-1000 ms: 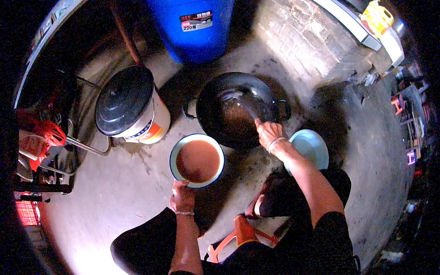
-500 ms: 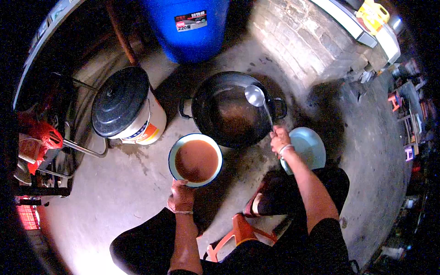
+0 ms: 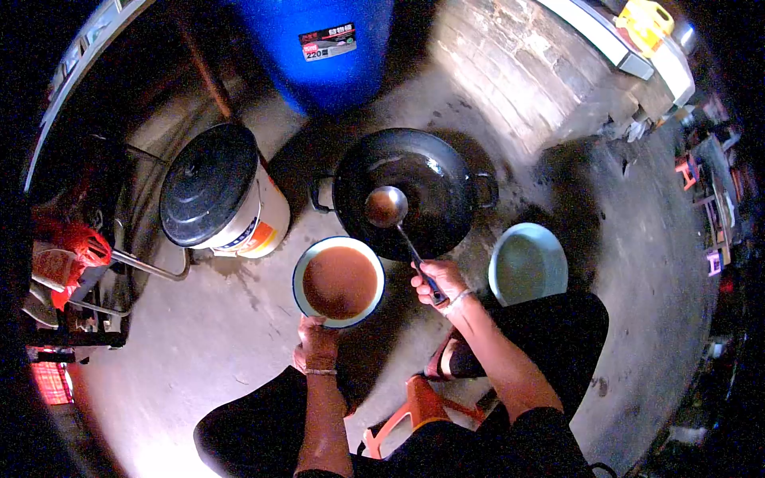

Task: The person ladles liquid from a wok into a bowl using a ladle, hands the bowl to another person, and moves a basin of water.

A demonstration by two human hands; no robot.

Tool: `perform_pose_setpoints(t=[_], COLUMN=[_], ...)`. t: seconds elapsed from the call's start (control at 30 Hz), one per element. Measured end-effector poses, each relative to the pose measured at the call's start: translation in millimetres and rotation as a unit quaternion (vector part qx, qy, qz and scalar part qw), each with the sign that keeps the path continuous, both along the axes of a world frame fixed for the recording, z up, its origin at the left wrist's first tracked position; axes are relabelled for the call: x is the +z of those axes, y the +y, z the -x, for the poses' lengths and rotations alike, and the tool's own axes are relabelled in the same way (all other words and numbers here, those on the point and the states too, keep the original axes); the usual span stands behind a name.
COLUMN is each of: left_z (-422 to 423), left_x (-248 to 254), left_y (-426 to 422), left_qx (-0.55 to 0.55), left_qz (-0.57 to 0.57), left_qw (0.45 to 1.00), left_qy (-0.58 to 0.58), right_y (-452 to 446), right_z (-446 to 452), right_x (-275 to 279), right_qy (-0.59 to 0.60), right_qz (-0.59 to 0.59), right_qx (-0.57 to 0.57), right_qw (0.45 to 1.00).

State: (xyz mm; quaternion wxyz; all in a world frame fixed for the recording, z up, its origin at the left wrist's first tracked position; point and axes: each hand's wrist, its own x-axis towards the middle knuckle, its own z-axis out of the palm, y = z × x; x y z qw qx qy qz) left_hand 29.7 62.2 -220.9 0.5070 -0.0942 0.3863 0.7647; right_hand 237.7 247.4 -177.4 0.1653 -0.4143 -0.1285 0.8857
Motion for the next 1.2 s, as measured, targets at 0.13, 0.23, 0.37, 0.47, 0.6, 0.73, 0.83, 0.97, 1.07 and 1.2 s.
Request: perform_pose_setpoints(t=[0.13, 0.23, 0.37, 0.47, 0.6, 0.73, 0.83, 0.97, 1.07, 1.2], left_z=[-1.6, -3.2, -4.9, -6.9, -9.5, -9.9, -10.8, -8.6, -7.9, -6.7], left_x=[0.1, 3.8, 5.1, 9.5, 19.9, 22.8, 21.9, 18.5, 22.0, 17.7], left_y=[3.9, 7.7, 10.5, 14.4, 19.6, 20.2, 21.4, 20.9, 20.5, 16.6], left_qx=[-0.015, -0.002, -0.008, -0.015, -0.016, -0.012, 0.004, 0.01, 0.008, 0.011], left_qz=[-0.035, -0.029, -0.036, -0.071, -0.086, -0.07, -0.098, -0.107, -0.095, -0.085], left_qw=[0.999, 0.999, 0.999, 0.997, 0.995, 0.997, 0.995, 0.994, 0.995, 0.996], left_qy=[0.002, 0.031, 0.034, 0.034, 0.045, 0.027, 0.019, 0.027, 0.018, 0.028], right_y=[-10.0, -17.4, -28.9, -38.3, -55.3, -73.3, -84.8, -99.0, -102.0, -92.6], right_z=[-8.6, -17.4, -27.3, -36.1, -36.2, -32.9, -34.6, -40.2, -44.5, -44.8], right_x=[22.9, 49.4, 97.1, 120.9, 158.1, 178.9, 179.9, 172.0, 160.6, 172.4], right_qy=[0.023, 0.017, 0.004, 0.012, -0.048, -0.139, -0.198, -0.28, -0.293, -0.292], right_qz=[0.012, -0.023, -0.047, -0.072, -0.121, -0.196, -0.303, -0.574, -0.772, -0.566], right_qx=[0.018, 0.043, 0.059, 0.065, 0.081, 0.123, 0.188, 0.257, 0.24, 0.255], right_qw=[1.0, 0.999, 0.997, 0.995, 0.988, 0.963, 0.913, 0.725, 0.51, 0.727])
